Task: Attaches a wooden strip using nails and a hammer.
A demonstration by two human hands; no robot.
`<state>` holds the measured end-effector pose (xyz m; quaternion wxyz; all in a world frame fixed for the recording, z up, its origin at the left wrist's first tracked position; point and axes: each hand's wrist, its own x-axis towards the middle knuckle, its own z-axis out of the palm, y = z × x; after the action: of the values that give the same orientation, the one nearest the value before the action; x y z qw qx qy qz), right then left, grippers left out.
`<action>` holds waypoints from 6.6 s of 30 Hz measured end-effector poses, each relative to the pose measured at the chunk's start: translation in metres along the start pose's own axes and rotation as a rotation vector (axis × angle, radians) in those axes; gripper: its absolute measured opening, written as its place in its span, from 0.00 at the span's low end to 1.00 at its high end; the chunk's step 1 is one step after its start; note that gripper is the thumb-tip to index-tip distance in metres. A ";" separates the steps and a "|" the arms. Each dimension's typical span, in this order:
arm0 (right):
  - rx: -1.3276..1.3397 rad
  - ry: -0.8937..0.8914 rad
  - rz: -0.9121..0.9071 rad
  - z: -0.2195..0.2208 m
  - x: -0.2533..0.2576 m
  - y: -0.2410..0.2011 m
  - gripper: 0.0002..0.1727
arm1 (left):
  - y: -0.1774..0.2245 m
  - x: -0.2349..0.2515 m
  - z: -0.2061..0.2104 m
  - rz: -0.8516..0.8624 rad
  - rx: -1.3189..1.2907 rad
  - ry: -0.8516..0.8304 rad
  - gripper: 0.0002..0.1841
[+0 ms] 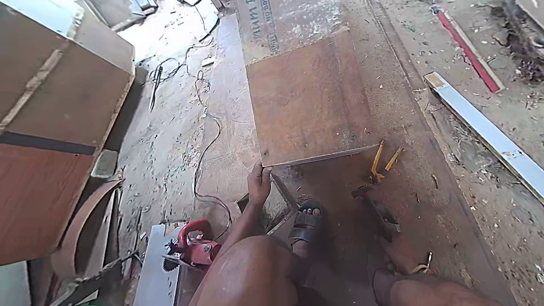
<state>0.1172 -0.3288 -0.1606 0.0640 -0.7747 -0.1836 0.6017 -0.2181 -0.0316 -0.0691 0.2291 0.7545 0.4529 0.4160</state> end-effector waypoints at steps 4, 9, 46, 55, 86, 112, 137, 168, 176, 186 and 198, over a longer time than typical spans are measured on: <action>0.021 0.019 -0.026 0.002 0.004 0.002 0.26 | -0.005 0.001 -0.003 0.023 0.071 -0.010 0.23; 0.001 0.010 -0.016 0.000 0.011 0.003 0.26 | -0.005 -0.001 0.001 -0.014 0.094 0.014 0.22; -0.023 0.112 -0.027 0.009 -0.014 -0.010 0.25 | 0.037 -0.013 0.000 0.222 0.367 0.024 0.21; -0.852 0.714 -0.816 -0.039 -0.025 -0.035 0.17 | 0.035 -0.008 0.002 0.432 0.400 0.065 0.13; -0.975 0.975 -1.474 -0.048 -0.003 -0.134 0.13 | 0.012 -0.009 -0.011 0.176 0.000 0.028 0.13; -0.786 0.833 -1.267 -0.013 0.004 -0.103 0.14 | 0.028 -0.015 -0.002 0.108 0.164 0.082 0.13; -0.981 0.394 -0.461 0.004 -0.022 -0.097 0.24 | 0.025 -0.015 -0.003 0.111 0.252 0.076 0.12; -1.008 0.215 -0.230 0.007 0.010 -0.067 0.21 | -0.072 -0.092 -0.048 -1.079 0.574 -1.102 0.11; -1.028 0.180 -0.185 0.004 0.013 -0.069 0.22 | -0.070 -0.101 -0.029 -0.946 0.616 -1.115 0.11; -1.004 0.152 -0.151 0.002 0.009 -0.074 0.24 | -0.068 -0.116 -0.019 -0.651 0.722 -1.243 0.11; -1.104 0.012 -0.372 -0.037 -0.044 -0.099 0.31 | -0.064 -0.092 -0.064 -0.846 0.518 -0.710 0.17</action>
<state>0.1223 -0.2485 -0.0785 -0.2437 -0.6515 -0.6025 0.3913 -0.3260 -0.0828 -0.1189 0.3207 0.6329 0.6957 -0.1118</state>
